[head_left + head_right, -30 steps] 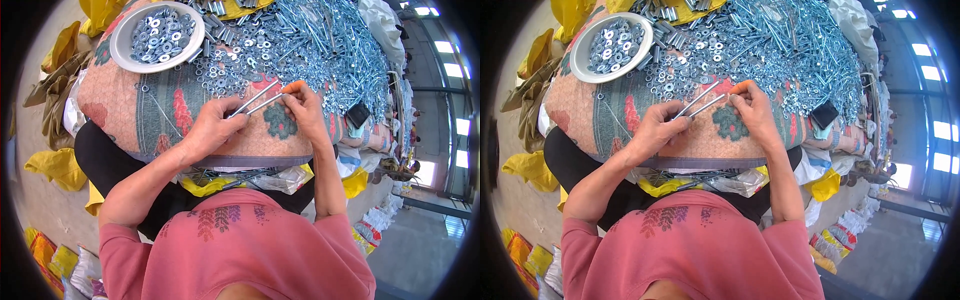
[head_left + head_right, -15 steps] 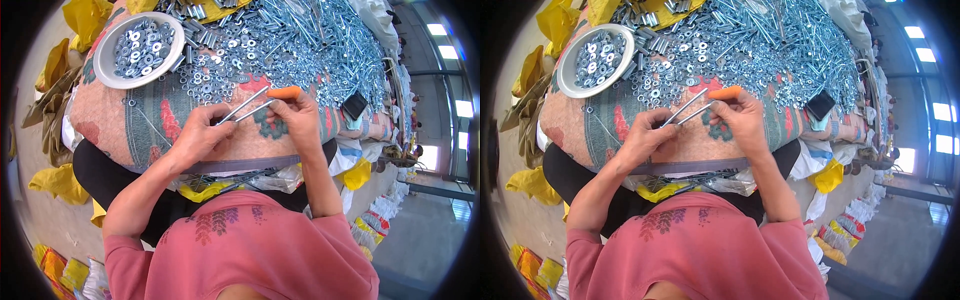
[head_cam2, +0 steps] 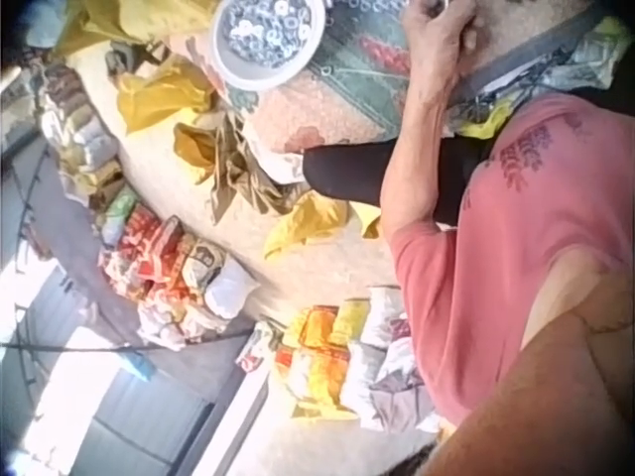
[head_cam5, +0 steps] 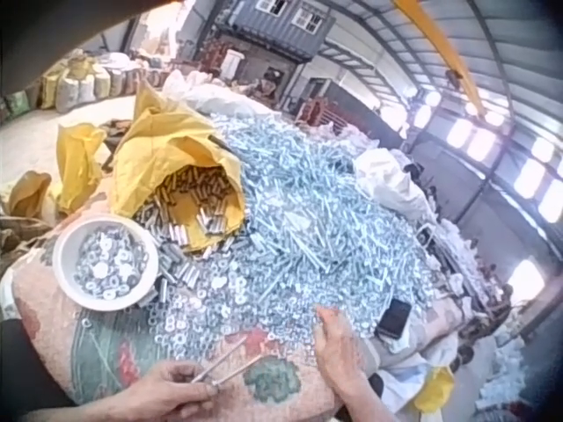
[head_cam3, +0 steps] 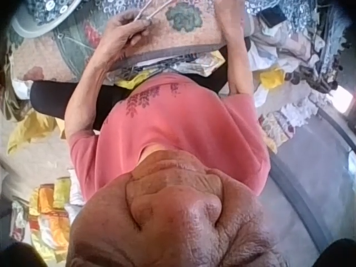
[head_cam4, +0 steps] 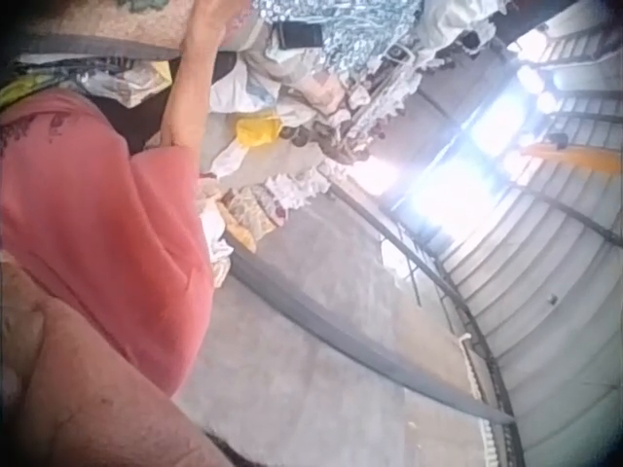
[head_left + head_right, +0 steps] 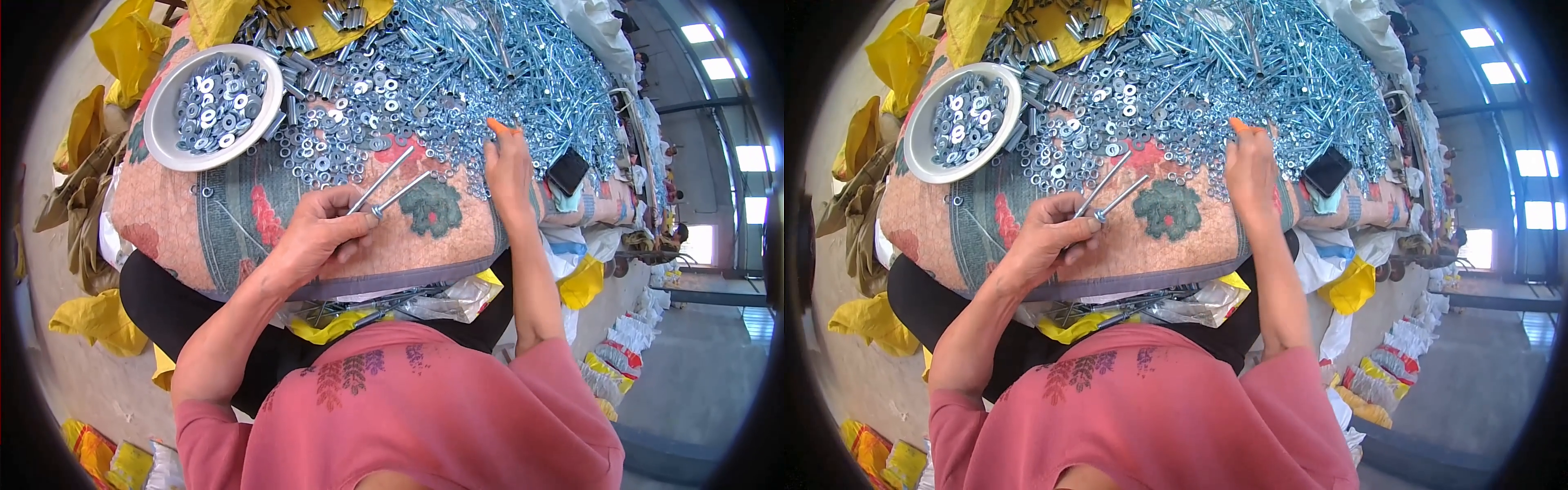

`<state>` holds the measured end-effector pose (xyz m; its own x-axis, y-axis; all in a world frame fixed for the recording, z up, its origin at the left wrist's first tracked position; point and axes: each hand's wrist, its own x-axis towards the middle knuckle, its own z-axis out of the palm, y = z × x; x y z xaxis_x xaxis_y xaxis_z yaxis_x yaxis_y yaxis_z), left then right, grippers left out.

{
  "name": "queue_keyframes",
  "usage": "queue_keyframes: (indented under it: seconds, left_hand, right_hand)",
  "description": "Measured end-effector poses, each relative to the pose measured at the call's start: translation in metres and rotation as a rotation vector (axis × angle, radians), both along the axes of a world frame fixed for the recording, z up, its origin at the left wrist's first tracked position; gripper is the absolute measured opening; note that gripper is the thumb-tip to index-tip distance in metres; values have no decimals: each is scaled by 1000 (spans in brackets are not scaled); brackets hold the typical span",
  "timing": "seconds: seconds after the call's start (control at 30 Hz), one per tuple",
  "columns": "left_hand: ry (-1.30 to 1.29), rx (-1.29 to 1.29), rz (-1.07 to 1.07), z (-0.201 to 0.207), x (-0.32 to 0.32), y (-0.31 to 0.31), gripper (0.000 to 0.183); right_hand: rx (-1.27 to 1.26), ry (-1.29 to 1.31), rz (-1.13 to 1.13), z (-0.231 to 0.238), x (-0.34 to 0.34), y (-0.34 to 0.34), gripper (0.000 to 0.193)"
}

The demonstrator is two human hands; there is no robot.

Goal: The person assembles hardware fasteners by sliding metal sleeves and washers onto threaded metal rods and screwing nuts onto the rods by hand.

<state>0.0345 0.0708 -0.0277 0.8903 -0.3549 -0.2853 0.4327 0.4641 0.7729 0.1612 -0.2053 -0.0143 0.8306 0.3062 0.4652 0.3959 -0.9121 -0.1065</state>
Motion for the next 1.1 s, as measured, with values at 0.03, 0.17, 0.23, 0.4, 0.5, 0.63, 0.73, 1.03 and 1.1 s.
queue_keyframes:
  seconds: [0.03,0.17,0.23,0.4,0.5,0.63,0.73,1.03,1.1]
  left_hand:
    - [-4,16,-15,0,1,-1,7]
    - [-3,42,-17,4,1,2,8]
    - [17,31,-11,3,0,4,8]
    - [-14,29,-19,-3,0,-1,9]
    - [6,-3,-4,-1,0,-2,8]
    - [22,1,-33,2,-2,0,7]
    - [-16,-52,-29,-3,-2,-3,8]
    - [-15,-59,-36,-7,-1,-2,8]
    - [32,-92,-49,-4,-1,0,8]
  right_hand:
    - [-105,-6,-45,-6,11,-14,25]
    - [-123,92,-6,-11,21,-26,22]
    - [-78,90,-2,-6,21,-27,21]
    - [-128,76,-80,-12,42,-39,21]
    - [-151,83,-46,-13,36,-34,13]
    - [-93,88,5,-4,19,-30,10]
    - [-27,80,-46,9,9,-20,10]
    - [1010,832,342,33,-68,71,14]
    - [983,809,311,34,-69,72,15]
